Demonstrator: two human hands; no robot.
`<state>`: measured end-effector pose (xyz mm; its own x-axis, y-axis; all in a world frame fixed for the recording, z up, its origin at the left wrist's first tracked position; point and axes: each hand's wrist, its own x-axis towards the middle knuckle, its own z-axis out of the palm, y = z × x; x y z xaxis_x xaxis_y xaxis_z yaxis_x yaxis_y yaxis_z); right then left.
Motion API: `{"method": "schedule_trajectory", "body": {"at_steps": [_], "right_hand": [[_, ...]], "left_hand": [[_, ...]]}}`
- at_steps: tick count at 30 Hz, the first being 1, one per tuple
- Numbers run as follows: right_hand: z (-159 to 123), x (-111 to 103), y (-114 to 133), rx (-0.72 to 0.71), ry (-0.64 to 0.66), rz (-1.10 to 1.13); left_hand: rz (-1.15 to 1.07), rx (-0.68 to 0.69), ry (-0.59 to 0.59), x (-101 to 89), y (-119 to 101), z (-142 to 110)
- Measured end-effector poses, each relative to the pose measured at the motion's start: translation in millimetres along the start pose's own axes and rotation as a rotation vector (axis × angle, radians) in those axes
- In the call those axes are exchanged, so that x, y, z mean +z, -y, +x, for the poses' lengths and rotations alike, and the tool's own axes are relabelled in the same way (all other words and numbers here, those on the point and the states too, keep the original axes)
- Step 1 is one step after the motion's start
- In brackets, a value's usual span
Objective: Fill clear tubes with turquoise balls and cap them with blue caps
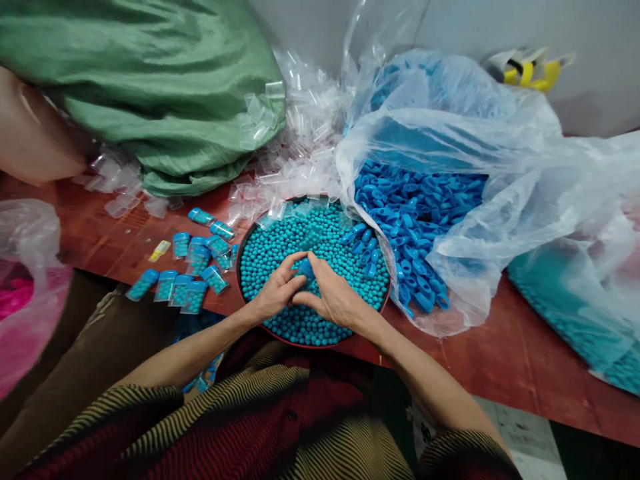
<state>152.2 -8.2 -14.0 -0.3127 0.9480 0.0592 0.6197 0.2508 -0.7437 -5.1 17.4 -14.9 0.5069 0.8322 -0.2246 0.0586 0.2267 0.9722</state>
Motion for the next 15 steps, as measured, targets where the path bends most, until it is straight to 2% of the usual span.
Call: {"method": "schedule_trajectory", "body": {"at_steps": [5,11,15], "right_hand": [[-4,11,6,0.004,-0.1,-0.267],[-2,23,-3,-0.103,-0.166,-0.328],[-4,36,-4,-0.099,-0.197,-0.343]], "left_hand": [[-0.023,0.024,-0.038,4.1,-8,1],[-0.062,0.001,-0.099,13.1,0,1],[0.079,0.0,-0.123,12.0,3,1]]}}
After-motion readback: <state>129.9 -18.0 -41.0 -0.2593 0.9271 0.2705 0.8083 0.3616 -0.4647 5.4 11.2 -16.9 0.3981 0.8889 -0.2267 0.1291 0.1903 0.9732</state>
